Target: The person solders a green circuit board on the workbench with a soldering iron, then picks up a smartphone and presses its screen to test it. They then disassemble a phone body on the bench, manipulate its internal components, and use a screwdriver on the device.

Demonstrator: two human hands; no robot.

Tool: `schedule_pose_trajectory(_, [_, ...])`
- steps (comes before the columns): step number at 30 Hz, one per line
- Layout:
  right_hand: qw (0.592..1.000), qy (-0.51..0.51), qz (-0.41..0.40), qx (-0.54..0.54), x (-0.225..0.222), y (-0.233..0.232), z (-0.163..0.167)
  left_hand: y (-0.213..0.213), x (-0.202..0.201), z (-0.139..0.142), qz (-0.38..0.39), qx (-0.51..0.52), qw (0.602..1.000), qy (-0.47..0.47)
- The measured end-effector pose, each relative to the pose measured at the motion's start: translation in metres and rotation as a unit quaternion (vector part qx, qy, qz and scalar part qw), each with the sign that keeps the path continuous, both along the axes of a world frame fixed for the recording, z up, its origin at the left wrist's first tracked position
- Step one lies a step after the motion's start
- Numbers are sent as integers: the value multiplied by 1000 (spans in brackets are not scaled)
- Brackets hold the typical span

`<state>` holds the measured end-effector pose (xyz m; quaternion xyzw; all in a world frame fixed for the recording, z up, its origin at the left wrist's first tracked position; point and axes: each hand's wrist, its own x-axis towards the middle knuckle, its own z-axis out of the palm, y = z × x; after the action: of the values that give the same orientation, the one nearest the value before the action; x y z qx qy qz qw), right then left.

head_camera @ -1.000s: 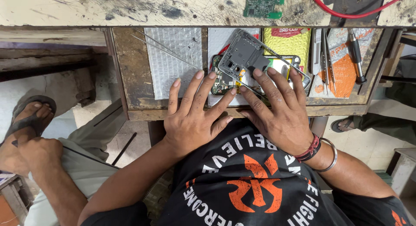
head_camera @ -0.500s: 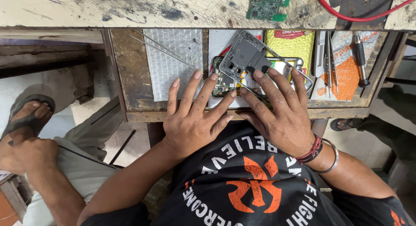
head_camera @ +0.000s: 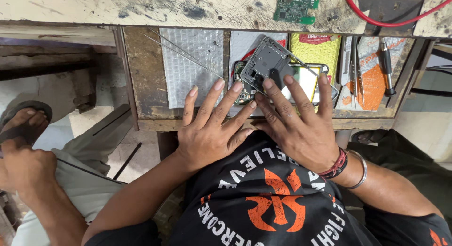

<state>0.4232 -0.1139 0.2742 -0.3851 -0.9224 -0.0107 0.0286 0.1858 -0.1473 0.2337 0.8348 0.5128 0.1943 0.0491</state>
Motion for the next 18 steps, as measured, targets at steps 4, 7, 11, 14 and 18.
schedule_pose_trajectory(4, [998,-42,31,47,-8,-6,5,-5,-7,4,-5,7,999,-43])
schedule_pose_trajectory(7, [993,-65,52,79,-14,-11,11,-9,-10,9,3,-23,996,-90])
schedule_pose_trajectory(11, [989,-87,81,84,-19,-14,16,-11,-12,15,16,-43,991,-123])
schedule_pose_trajectory(14, [987,-103,90,84,-19,-13,17,-11,-10,19,30,-43,990,-128])
schedule_pose_trajectory(18, [999,28,29,11,-11,-6,16,-11,-15,23,40,-70,984,-161])
